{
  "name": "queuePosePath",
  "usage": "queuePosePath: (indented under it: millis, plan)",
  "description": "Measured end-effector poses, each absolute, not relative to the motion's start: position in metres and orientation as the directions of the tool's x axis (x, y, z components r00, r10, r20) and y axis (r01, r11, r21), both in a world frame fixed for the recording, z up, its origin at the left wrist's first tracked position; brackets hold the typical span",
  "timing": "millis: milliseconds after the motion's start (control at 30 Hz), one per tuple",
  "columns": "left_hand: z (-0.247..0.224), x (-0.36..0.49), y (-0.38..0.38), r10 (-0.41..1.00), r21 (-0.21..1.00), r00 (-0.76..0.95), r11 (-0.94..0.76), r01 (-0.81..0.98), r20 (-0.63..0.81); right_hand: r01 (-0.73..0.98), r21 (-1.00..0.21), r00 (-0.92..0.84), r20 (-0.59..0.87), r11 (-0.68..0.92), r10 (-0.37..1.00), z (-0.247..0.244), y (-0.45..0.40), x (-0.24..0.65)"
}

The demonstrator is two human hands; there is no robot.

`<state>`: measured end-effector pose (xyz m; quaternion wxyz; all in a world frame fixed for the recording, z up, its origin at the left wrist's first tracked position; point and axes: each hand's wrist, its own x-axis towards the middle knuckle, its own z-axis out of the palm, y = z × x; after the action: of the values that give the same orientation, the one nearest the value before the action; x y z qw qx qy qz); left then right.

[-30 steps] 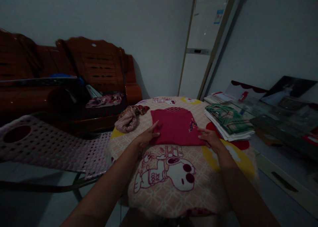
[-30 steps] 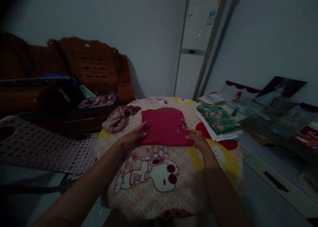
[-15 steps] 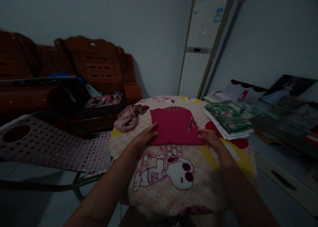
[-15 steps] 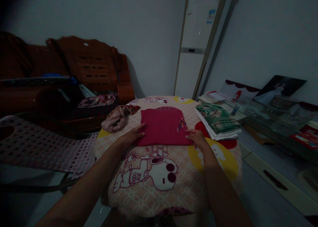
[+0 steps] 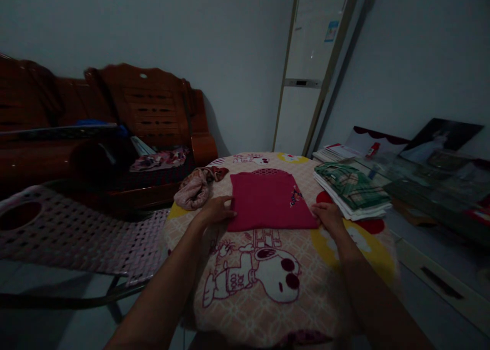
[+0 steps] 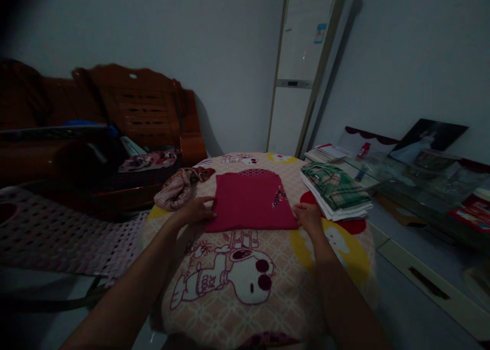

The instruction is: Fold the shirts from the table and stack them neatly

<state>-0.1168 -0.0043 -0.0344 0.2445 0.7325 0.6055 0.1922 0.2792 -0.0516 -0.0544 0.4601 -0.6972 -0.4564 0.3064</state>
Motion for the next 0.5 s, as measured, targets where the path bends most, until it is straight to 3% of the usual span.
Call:
queuePosePath:
  millis: [100, 200, 333, 500]
  plan:
    - [-0.026, -0.113, 0.021, 0.993, 0.485, 0.085, -0.114, 0.867, 0.082, 0.365, -0.914, 0.456, 0.009, -0.178, 0.89, -0.055, -0.037, 0.28]
    - [-0.025, -0.1, 0.049, 0.994, 0.473, 0.008, -0.061, 0.879, 0.113, 0.547, -0.826, 0.395, 0.108, -0.139, 0.912, -0.053, -0.019, 0.278]
    - [-0.034, -0.085, 0.081, 0.988, 0.557, -0.138, 0.077, 0.827, 0.069, 0.805, -0.593, 0.237, 0.28, -0.027, 0.93, -0.049, 0.01, 0.269]
    - [-0.051, -0.085, 0.12, 0.961, 0.751, -0.267, 0.129, 0.647, 0.066, 0.905, -0.424, 0.128, 0.258, -0.007, 0.958, -0.059, 0.056, 0.257]
